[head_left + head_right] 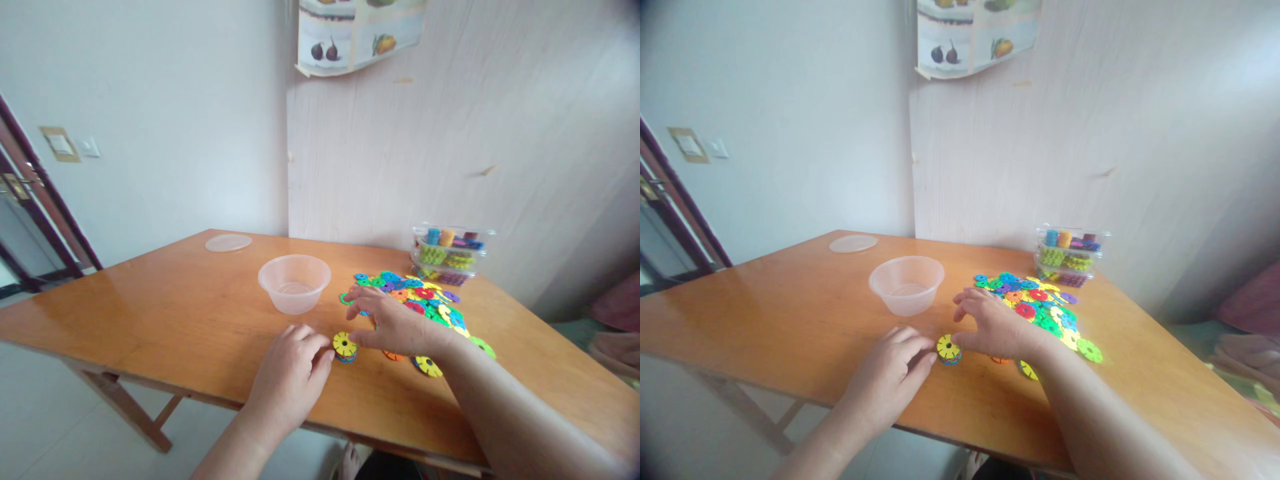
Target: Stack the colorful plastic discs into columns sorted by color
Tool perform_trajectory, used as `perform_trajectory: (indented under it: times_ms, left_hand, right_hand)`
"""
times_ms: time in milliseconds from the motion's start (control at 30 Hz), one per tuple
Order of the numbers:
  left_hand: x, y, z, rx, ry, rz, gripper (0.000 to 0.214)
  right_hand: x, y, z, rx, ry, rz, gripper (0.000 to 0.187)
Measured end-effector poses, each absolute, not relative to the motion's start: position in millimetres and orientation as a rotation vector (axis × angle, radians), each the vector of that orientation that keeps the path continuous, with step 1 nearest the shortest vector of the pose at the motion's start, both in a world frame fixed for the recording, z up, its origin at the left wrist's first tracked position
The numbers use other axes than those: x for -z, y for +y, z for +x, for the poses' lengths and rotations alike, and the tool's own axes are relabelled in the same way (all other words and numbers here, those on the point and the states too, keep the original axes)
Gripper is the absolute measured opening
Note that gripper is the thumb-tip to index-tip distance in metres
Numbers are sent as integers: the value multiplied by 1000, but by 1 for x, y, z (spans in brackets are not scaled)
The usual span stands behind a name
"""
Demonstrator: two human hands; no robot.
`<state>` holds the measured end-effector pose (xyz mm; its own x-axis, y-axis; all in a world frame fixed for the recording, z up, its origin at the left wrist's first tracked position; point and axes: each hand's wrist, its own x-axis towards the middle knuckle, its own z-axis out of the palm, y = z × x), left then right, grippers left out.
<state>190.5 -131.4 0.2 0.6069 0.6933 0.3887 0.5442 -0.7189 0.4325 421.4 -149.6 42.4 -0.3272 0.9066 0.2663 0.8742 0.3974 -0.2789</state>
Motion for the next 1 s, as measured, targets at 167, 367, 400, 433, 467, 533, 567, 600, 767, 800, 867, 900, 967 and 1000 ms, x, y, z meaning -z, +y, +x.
perform_trajectory:
  times_ms: [167,367,400,433,467,533,567,600,767,800,867,900,967,1000]
  left_hand:
    - [1,-132,190,-781,1001,2556,18]
    - [1,-132,190,-779,996,2560,19]
    - [0,-132,190,-778,996,2561,19]
    - [0,-132,190,-776,997,2564,19]
    - [0,-133,190,-774,996,2567,19]
    - [0,-133,190,-767,997,2575,19]
    - [0,-133,190,-764,999,2578,19]
    - [0,-133,190,-761,1000,2581,19]
    - [1,-132,190,-759,1012,2584,19]
    - [1,-132,190,-764,1013,2584,19]
    - [1,-133,190,-772,1013,2584,20]
    - [1,-133,190,-775,1013,2583,20]
    - [0,-133,190,-779,1015,2582,19]
    - [0,-133,190,-779,1015,2582,19]
  right_hand:
    - [-30,-131,444,196,-2183,-1806,25]
    - [-15,-118,451,172,-2258,-1973,39]
    - [-14,-117,451,164,-2254,-1982,37]
    - [-14,-115,450,156,-2250,-1985,35]
    - [-14,-114,450,149,-2243,-1982,32]
    - [-15,-113,449,141,-2232,-1958,26]
    - [-16,-113,449,136,-2230,-1940,23]
    - [-16,-113,449,128,-2229,-1924,21]
    - [-18,-116,452,72,-2227,-1932,29]
    - [-18,-117,453,64,-2234,-1937,29]
    - [-18,-117,455,51,-2247,-1937,26]
    - [-18,-117,455,51,-2250,-1933,23]
    - [-18,-116,456,60,-2255,-1915,18]
    - [-18,-115,456,64,-2256,-1906,16]
